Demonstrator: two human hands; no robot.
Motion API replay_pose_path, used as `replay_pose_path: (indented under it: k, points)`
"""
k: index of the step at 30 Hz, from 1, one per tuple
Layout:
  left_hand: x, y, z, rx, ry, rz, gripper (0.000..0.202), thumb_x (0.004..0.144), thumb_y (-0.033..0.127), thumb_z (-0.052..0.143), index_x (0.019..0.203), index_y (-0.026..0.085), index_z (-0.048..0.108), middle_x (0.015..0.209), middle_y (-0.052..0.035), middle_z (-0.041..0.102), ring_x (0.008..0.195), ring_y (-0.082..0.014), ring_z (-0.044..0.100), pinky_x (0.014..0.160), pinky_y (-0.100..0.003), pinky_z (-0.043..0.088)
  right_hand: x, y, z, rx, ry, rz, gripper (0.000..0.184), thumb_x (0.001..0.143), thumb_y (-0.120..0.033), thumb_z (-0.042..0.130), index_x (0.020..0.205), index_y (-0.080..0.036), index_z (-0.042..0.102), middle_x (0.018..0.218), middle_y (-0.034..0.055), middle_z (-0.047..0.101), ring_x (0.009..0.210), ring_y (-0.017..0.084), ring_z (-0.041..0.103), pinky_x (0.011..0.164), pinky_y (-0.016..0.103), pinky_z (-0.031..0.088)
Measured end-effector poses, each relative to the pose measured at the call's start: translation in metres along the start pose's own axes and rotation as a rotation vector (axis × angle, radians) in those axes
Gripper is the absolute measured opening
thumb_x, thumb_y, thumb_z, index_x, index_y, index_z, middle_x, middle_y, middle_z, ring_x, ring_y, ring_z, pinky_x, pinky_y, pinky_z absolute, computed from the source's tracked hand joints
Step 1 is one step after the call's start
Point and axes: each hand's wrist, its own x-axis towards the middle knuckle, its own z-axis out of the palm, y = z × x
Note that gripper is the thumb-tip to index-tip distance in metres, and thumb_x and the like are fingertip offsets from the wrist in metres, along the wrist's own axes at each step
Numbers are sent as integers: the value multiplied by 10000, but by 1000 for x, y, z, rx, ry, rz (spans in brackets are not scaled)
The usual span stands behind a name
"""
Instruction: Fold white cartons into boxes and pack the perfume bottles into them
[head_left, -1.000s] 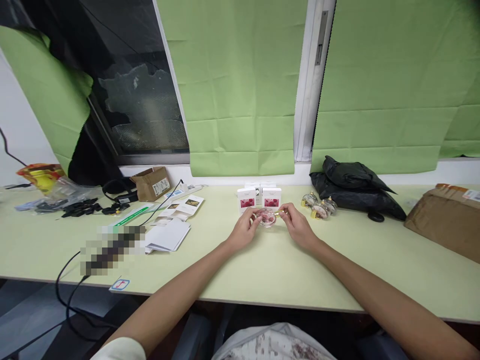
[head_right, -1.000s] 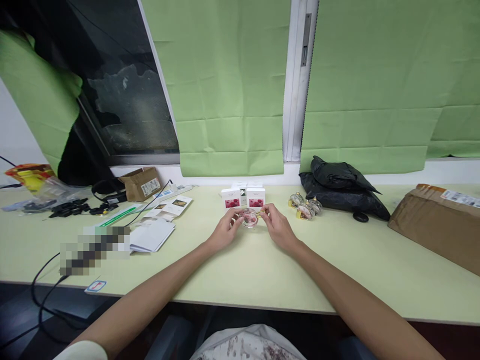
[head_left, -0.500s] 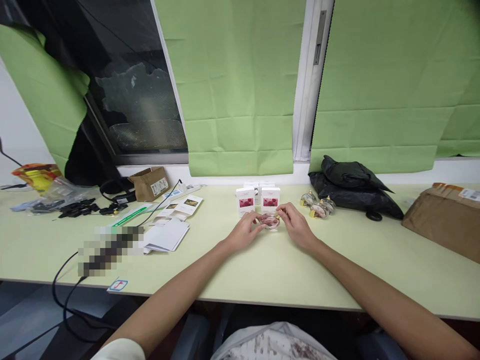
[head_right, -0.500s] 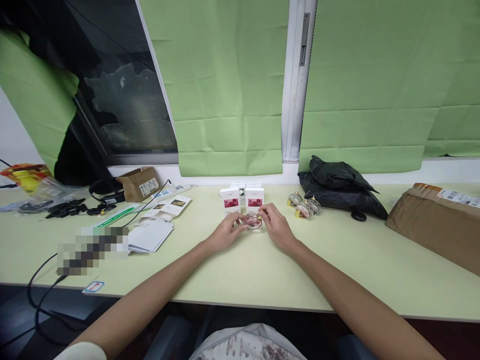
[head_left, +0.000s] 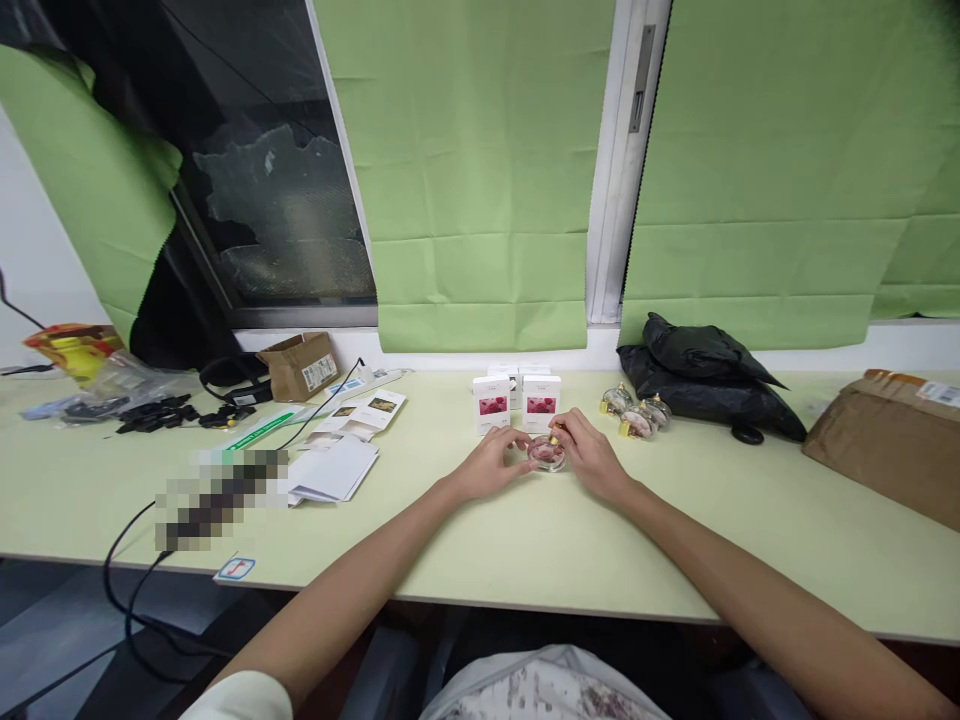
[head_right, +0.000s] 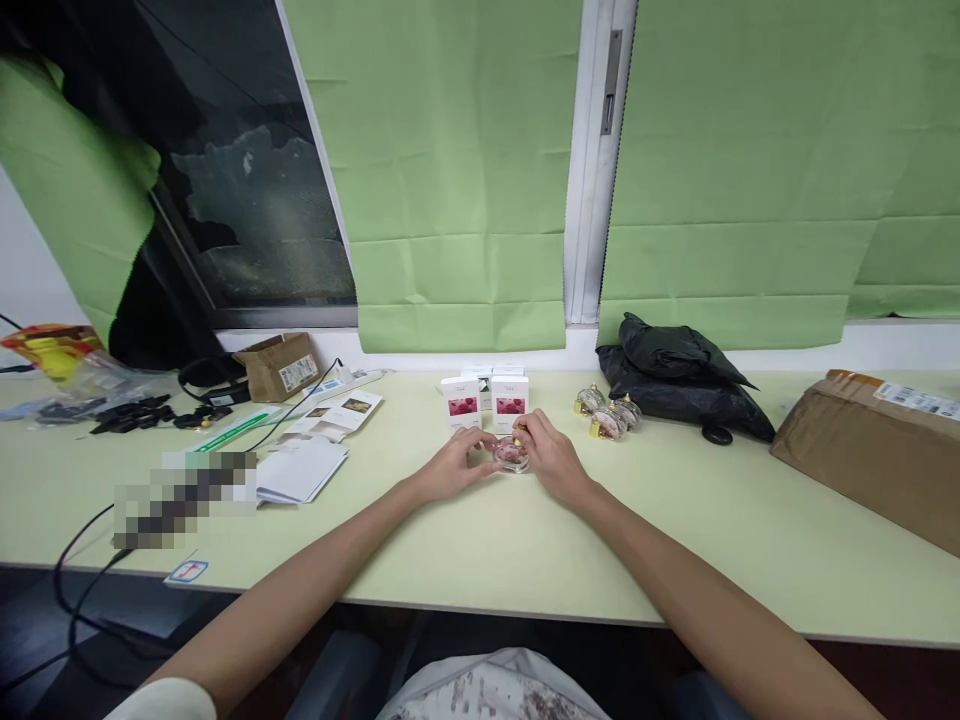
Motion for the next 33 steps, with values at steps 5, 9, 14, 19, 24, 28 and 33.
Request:
replay_pose_path:
  k: [5,9,14,19,24,28,33]
  points:
    - [6,-2,-5,-26,223,-2,274,990,440,593,1195,263,637,1145,-67,660,1028,-222,612,836,-355,509,0,-1,-2,3,-3,7,325,1105,-423,331,1144,-270,615,1079,48,598,909,206,643,839,356,521]
    - [10,-6,-13,59,513,-31,231,1008,370,551,1210,262,583,1225,-96,586,1107,-241,575,912,-392,499,0,1,-3,-4,0,8,348,1106,-432,327,1185,-284,632,1081,49,586,902,204,655,856,364,536]
    - [14,-23,-19,86,775,-165,585,936,455,665,1417,272,385,1512,-159,358,1349,-313,427,1000,-453,472,1,2,-3,-9,21,-3,371,1102,-432,334,1233,-300,655,1063,50,567,906,209,667,867,370,552]
    - [15,-48,-16,-71,649,-305,807,902,483,702,1523,313,214,1559,-153,384,1412,-333,382,1074,-508,416,1,3,-3,12,32,-22,391,1098,-422,341,1265,-302,674,1062,62,566,900,211,671,844,363,567]
    - [17,-61,-11,-155,533,-372,817,880,462,723,1517,304,237,1496,-160,499,1432,-343,385,1080,-518,397,1,3,-4,22,25,-16,387,1094,-417,354,1267,-313,685,1133,72,584,932,213,687,851,362,572]
    - [18,-65,-9,-155,521,-380,795,881,465,717,1509,296,260,1478,-155,518,1417,-335,413,1068,-503,408,1,2,-4,44,-6,-7,384,1098,-413,350,1299,-327,664,1187,67,613,949,212,695,910,376,561]
    - [20,-71,-7,-163,532,-354,765,878,450,719,1490,295,288,1449,-152,532,1372,-319,472,1003,-462,458,2,1,-5,46,-13,-30,377,1096,-398,352,1321,-317,643,1185,69,662,1051,236,684,945,386,545]
